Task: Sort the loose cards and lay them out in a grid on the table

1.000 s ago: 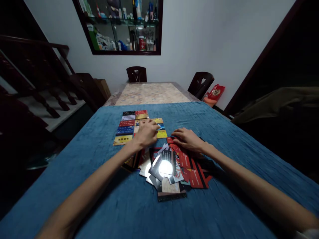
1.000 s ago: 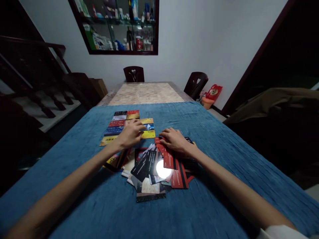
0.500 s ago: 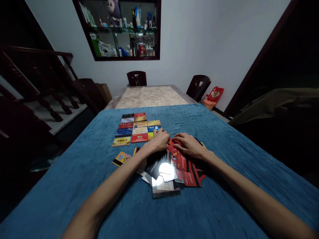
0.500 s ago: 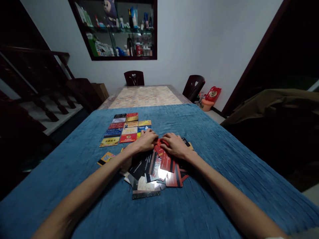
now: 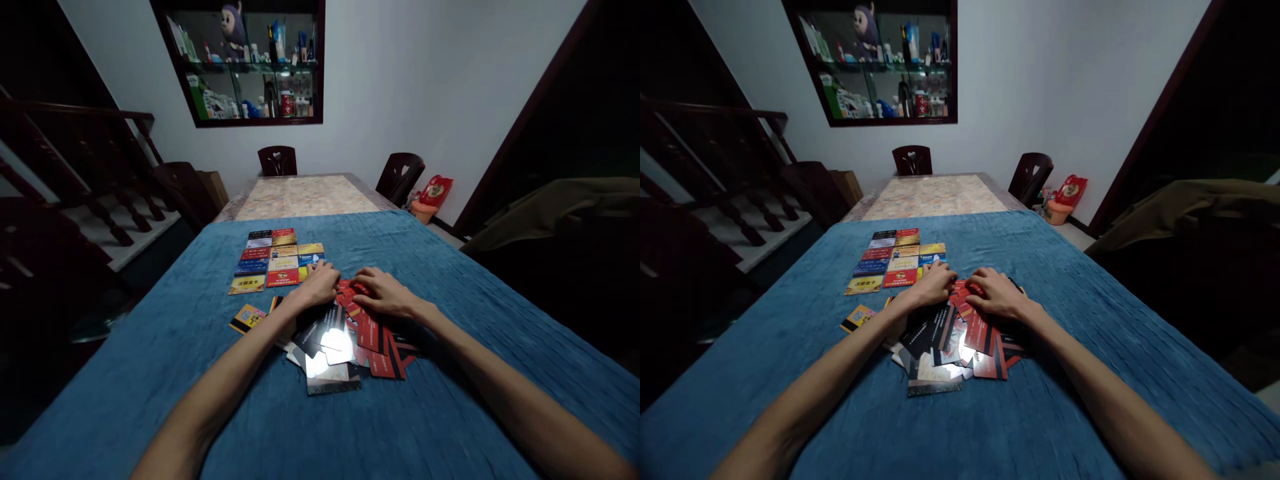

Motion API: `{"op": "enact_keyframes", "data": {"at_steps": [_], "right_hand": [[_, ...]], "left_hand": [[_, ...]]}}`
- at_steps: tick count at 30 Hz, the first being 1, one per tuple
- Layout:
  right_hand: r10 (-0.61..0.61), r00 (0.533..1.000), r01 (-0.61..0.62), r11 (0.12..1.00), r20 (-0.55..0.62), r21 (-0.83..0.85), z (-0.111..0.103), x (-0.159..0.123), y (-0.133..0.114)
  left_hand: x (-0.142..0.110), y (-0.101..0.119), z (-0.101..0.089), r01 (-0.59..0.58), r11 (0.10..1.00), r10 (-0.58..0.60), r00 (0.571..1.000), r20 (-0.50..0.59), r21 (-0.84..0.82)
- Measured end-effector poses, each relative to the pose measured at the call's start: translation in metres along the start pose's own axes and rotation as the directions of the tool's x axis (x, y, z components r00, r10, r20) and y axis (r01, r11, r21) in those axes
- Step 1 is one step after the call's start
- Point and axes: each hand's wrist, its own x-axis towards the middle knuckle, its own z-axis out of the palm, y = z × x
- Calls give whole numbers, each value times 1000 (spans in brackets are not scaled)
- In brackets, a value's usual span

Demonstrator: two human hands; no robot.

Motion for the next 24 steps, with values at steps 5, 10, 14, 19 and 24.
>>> {"op": "enact_keyframes", "data": {"at_steps": [5, 10, 14, 19, 24], "right_hand": [[34, 995, -25, 995, -96, 97, 2, 3, 1], [120, 961, -94, 989, -250, 111, 17, 15, 11], [171, 946, -134, 980, -276, 148, 22, 20, 14], [217, 914, -147, 965, -342, 219, 16, 18, 7], [178, 917, -95, 966, -358, 239, 6, 11, 3]], "left_hand": [[3, -3, 1, 41, 998, -43, 998, -48, -36], [5, -4, -3, 73, 994, -80, 993, -88, -79], [5, -4, -9, 105, 986, -116, 989, -91, -127], [1, -1, -20, 88, 984, -105, 989, -105, -156], [-7, 4, -28, 2, 989, -22, 991, -133, -148]]}}
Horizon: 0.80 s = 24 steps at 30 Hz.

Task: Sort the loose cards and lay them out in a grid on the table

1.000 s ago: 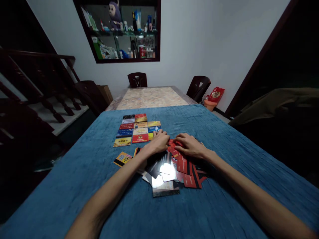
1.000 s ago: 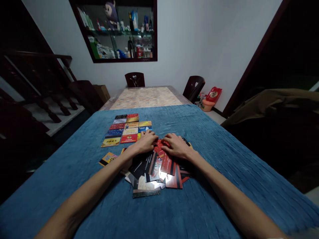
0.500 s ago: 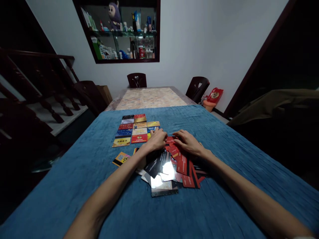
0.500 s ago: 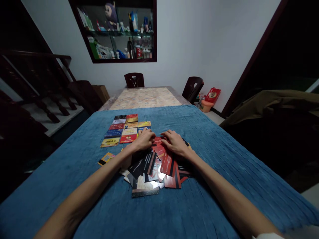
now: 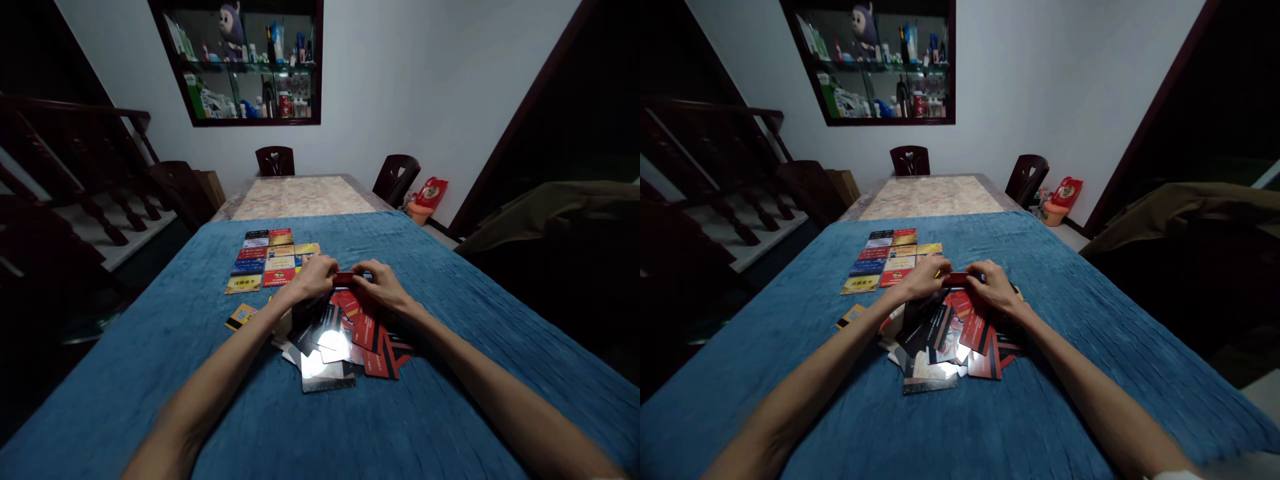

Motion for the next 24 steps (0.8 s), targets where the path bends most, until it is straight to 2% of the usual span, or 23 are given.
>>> {"op": "enact_keyframes", "data": {"at_steps": [4, 8, 13, 19, 24], "right_hand": [[-87, 984, 80, 996, 154, 49, -12, -2, -2], [-191, 931, 175, 981, 311, 80, -21, -3, -7], [-186, 893, 197, 980, 410, 17, -27, -5, -10], [-175, 878, 204, 979, 445, -17, -25, -6, -8], [-182, 876, 207, 978, 447, -7, -25, -6, -8]], "left_hand": [[-11, 2, 3, -110, 994, 109, 993, 35, 27], [-29, 5, 8, -184, 982, 181, 982, 49, 52], [-49, 7, 14, -239, 967, 236, 971, 50, 83], [-60, 4, 20, -272, 957, 268, 962, 52, 98], [-61, -3, 15, -226, 971, 225, 974, 21, 76]]}}
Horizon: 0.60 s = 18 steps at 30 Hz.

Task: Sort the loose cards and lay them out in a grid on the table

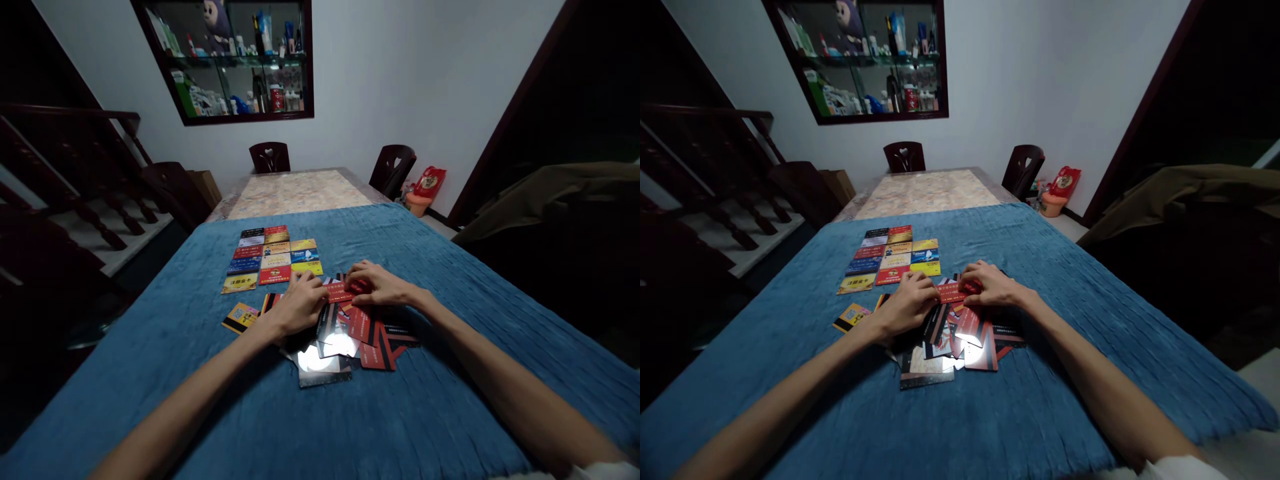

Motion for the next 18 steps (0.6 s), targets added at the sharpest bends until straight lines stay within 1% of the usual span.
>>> {"op": "enact_keyframes", "data": {"at_steps": [3, 7, 9, 14, 18], "right_hand": [[0, 1000, 0, 1000, 4, 6, -1, 0, -1], [-8, 1000, 8, 1000, 14, 9, -1, 0, 0], [-8, 1000, 8, 1000, 17, 7, 0, 1, 1], [-23, 1000, 23, 1000, 2, 5, 2, 1, 3], [-39, 999, 39, 999, -2, 0, 3, 1, 2]], "left_hand": [[0, -10, -3, 72, 997, -73, 997, -33, -25], [0, -18, -4, 163, 984, -165, 986, -29, -69], [0, -17, -3, 166, 982, -169, 985, -21, -91], [1, -10, 2, 128, 984, -129, 992, 3, -126], [2, -11, 7, 104, 985, -104, 995, 11, -135]]}}
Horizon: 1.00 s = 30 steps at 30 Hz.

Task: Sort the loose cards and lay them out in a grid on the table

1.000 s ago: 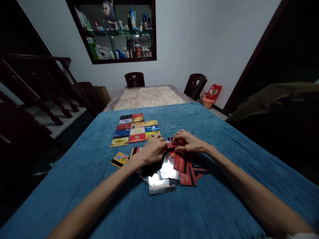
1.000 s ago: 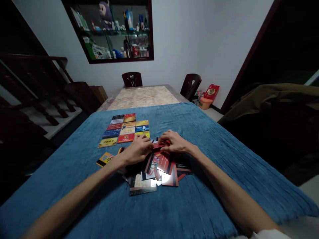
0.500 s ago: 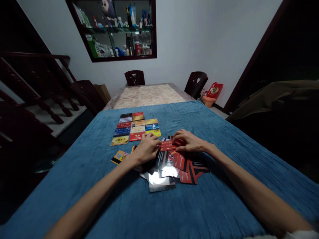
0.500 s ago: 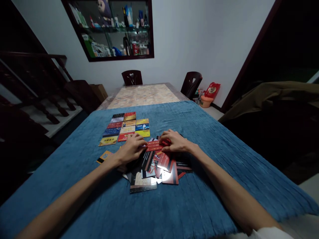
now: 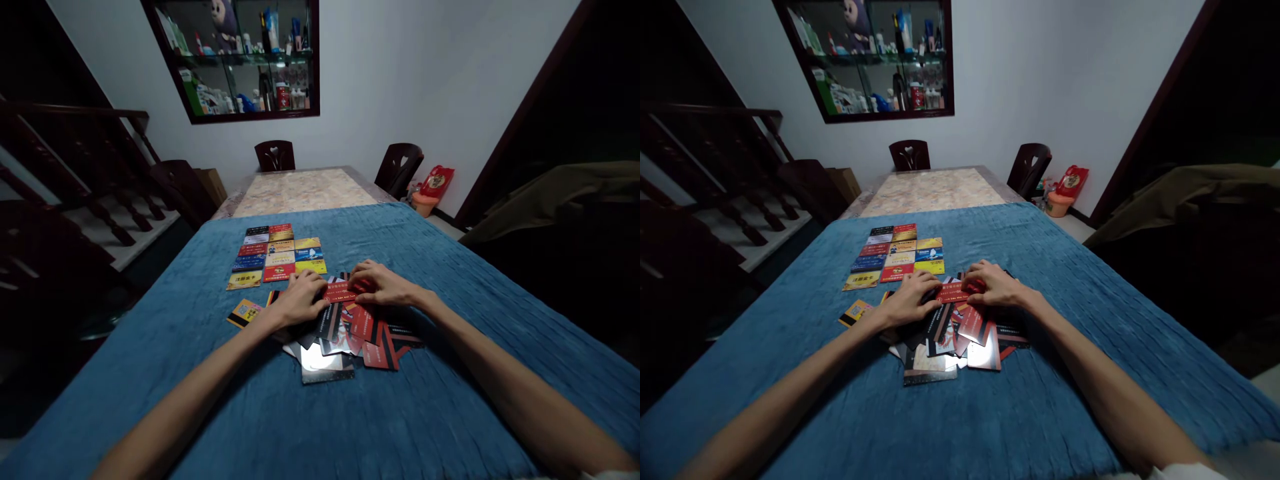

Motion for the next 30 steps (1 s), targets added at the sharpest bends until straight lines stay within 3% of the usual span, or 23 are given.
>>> {"op": "enact_keyframes", "data": {"at_steps": [9, 17, 23, 30], "right_hand": [[53, 996, -57, 996, -66, -71, 3, -1, 8], [46, 999, -44, 996, 27, -74, 4, -1, 5], [59, 997, -57, 996, 38, -69, 6, 0, 6], [-16, 1000, 18, 997, 21, -80, 6, -1, 4]], "left_hand": [[2, -5, 4, -17, 999, 17, 1000, -6, 27], [1, -3, 2, -43, 996, 42, 999, 14, 81], [0, -7, 2, -10, 998, 8, 999, 44, 55], [0, -8, 3, 1, 998, -5, 998, 62, 67]]}}
